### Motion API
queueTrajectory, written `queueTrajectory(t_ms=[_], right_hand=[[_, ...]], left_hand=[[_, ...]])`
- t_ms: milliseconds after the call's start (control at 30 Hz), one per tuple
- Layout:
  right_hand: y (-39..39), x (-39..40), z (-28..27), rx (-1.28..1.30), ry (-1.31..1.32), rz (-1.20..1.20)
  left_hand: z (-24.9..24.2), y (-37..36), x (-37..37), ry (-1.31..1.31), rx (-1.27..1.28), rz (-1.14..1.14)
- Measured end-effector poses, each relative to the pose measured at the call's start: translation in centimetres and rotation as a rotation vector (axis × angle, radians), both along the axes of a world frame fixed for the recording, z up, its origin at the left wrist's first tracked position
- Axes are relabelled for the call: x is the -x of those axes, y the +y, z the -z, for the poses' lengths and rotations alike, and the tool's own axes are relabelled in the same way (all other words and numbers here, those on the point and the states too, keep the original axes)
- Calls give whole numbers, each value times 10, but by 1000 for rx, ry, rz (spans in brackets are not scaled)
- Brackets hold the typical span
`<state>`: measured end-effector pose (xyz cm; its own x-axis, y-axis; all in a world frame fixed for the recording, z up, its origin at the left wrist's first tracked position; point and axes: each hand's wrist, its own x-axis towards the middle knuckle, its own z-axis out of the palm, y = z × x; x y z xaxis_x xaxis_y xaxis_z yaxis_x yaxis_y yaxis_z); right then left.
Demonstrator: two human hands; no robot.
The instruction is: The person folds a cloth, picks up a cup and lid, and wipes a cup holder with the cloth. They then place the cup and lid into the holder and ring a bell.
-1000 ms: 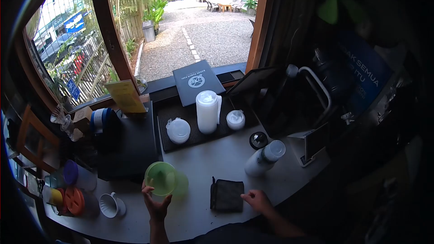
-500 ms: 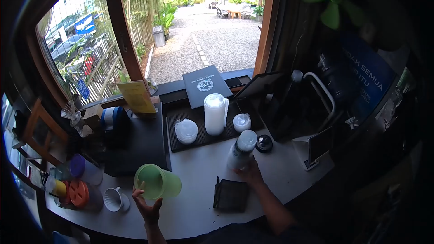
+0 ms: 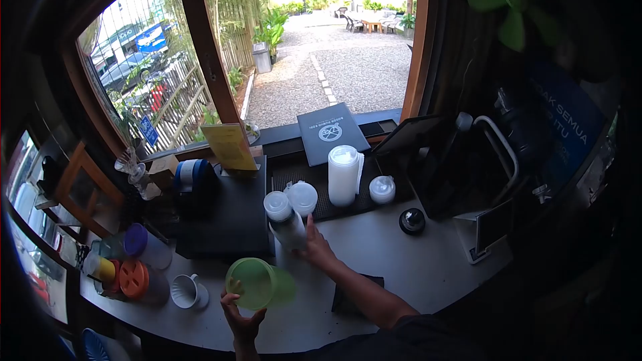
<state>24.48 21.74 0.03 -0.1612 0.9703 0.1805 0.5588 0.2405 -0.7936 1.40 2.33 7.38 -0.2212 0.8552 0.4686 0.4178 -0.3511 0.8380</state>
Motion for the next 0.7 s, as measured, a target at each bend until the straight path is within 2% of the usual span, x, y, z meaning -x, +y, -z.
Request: queueTrajectory(t_ms=[100,167,233,333,400,500,600,633,700], right_hand=[[-51,-23,-27,-153,-7,99],[-101,-57,-45,-133,-303,-133],[-159,-85,-37,-40,-518,-268],[-207,-149,-24,-62,-646,-302],[-198,-184,-7,-54,-724,-81],[-146,-209,11,-64,-412,203],[-85,-182,9,-79,-362,406],[-76,-163,5,-83,-428,399],[-87,-117,1,-84,-471,103]], left_hand=[[-2,0,-13,1,-18,35],[-1,-1,-18,-2,-10,41],[3,2,-21,4,11,36],[6,7,-20,32,35,34],[1,10,-21,50,40,24],[-13,10,-24,42,-10,2],[-22,3,-17,44,-48,-52],[-25,-2,-15,36,-60,-70],[-32,-14,-6,27,-62,-133]])
